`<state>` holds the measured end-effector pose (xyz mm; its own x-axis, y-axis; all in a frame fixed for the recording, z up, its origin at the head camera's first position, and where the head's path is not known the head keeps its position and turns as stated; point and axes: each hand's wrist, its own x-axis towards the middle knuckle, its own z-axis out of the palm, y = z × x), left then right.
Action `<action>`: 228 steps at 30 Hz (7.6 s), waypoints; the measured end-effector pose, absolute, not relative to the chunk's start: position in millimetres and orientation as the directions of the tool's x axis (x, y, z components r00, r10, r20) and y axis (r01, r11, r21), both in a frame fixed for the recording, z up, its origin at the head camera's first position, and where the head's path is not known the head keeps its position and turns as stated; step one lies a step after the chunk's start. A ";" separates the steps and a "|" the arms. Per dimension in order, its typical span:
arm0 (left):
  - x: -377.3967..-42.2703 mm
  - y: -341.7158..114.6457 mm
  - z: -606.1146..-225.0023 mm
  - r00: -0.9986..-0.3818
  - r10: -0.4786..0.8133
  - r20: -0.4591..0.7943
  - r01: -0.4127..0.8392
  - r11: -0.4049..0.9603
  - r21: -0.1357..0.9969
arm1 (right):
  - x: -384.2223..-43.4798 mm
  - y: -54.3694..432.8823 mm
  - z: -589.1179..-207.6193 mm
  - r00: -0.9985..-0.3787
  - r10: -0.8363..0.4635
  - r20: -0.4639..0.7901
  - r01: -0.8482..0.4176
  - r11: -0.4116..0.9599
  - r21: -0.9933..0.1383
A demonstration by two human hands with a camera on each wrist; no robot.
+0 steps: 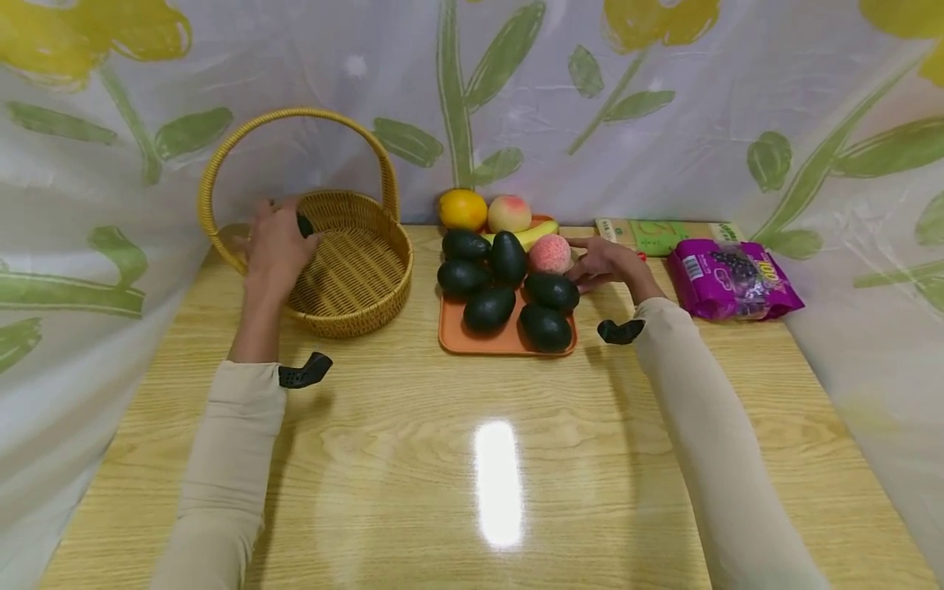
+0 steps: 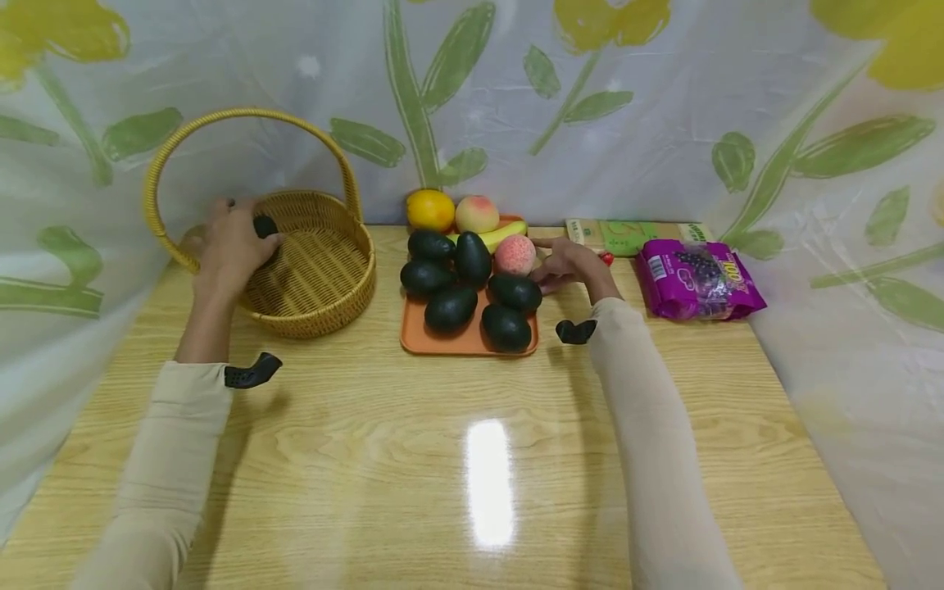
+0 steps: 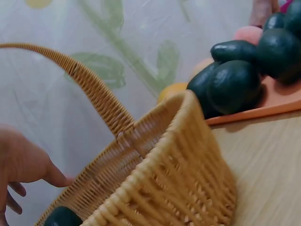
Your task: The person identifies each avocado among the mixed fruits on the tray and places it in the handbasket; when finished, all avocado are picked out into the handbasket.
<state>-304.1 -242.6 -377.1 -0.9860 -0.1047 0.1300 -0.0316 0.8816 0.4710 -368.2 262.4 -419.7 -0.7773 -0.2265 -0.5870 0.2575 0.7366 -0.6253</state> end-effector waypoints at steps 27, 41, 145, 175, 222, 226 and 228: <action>-257.5 -133.8 -360.3 -0.902 0.223 0.370 0.358 0.864 0.354 | -363.3 262.9 -418.7 -0.797 -0.255 -0.547 0.200 0.744 -0.638; -265.9 -81.0 -377.5 -0.756 0.574 0.316 0.652 0.703 0.283 | -364.8 269.2 -422.9 -0.793 -0.252 -0.554 0.229 0.720 -0.655; -296.3 -71.4 -360.4 -0.637 0.739 0.222 0.742 0.509 0.436 | -364.7 261.7 -423.0 -0.798 -0.247 -0.550 0.221 0.729 -0.648; -310.9 -157.0 -338.4 -0.740 0.253 0.624 0.613 0.637 0.468 | -365.4 262.2 -421.4 -0.805 -0.240 -0.542 0.199 0.753 -0.628; -345.3 -242.8 -398.8 -0.993 0.106 -0.060 0.074 0.915 0.396 | -367.1 264.5 -426.4 -0.811 -0.233 -0.537 0.230 0.717 -0.658; -346.5 -242.3 -398.7 -0.991 0.125 -0.055 0.094 0.913 0.396 | -366.8 264.6 -426.3 -0.811 -0.230 -0.537 0.236 0.712 -0.661; -346.7 -241.9 -398.2 -0.990 0.134 -0.049 0.104 0.913 0.395 | -366.5 264.9 -426.1 -0.813 -0.233 -0.534 0.229 0.714 -0.661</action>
<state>-346.7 -241.9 -398.2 -0.9897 0.1345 -0.0492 0.1044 0.9129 0.3945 -366.5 264.9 -426.1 -0.8128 -0.2332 -0.5338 0.2292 0.7144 -0.6611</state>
